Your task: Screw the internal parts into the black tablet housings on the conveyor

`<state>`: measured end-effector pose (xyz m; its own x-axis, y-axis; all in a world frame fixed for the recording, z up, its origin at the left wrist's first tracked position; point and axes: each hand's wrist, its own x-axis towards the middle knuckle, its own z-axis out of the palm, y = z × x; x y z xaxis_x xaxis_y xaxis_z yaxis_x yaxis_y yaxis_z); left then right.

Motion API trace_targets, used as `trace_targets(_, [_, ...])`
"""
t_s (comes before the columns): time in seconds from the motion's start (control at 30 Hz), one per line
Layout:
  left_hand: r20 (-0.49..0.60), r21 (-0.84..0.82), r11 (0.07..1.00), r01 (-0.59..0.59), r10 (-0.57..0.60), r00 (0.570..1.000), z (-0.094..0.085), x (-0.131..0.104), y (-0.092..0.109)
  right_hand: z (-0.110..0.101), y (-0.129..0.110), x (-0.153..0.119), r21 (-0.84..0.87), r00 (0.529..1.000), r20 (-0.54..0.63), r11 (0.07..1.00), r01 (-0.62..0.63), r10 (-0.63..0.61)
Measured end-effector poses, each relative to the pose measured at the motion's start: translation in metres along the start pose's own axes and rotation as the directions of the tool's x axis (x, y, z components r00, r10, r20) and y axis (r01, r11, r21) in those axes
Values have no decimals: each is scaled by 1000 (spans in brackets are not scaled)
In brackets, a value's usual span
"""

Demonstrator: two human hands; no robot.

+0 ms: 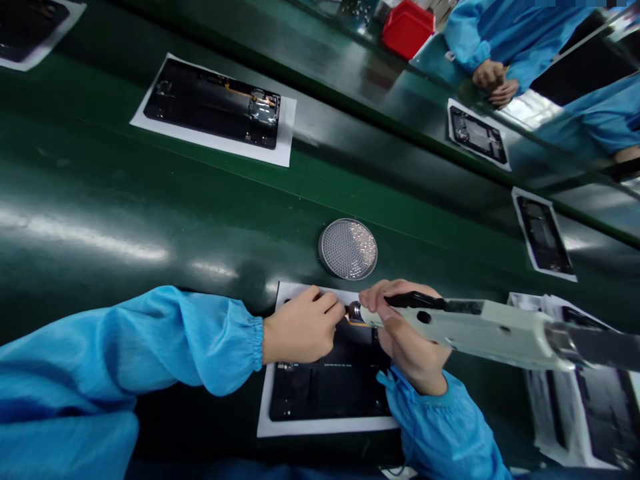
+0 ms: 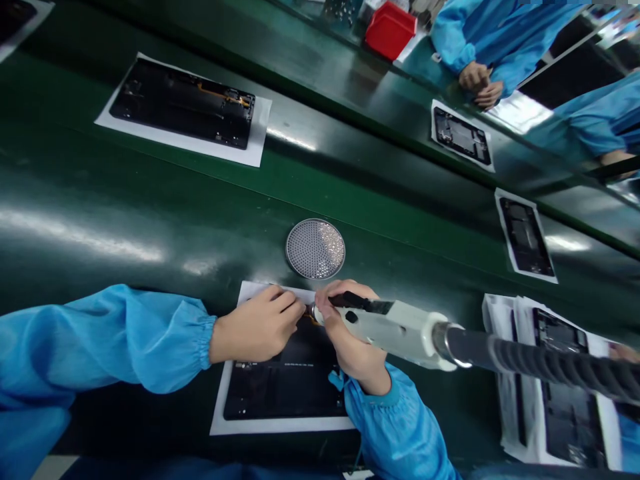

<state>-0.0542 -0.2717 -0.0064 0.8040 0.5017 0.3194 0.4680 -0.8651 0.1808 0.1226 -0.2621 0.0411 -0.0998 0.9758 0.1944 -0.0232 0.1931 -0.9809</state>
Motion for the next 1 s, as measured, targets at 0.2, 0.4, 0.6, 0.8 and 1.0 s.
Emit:
trace_targets(0.2, [-59,-40,999,20,-22,998,5,-3,1,-2,-4,0,3,998,51,1000,22,-22])
trace_targets(0.4, [-85,-82,995,53,-60,995,-4,-1,0,-7,-22,21,38,985,-116,991,130,-124])
trace_targets(0.6, [-53,-108,992,68,-73,996,-6,-2,1,0,-12,50,40,970,-209,990,132,-121])
trace_targets(0.8, [-20,-130,988,81,-85,996,-6,-3,3,0,0,48,40,979,-169,992,118,-110])
trace_targets(1.0, [-33,-142,987,77,-82,996,-7,-4,2,0,0,47,17,979,-171,993,116,-112])
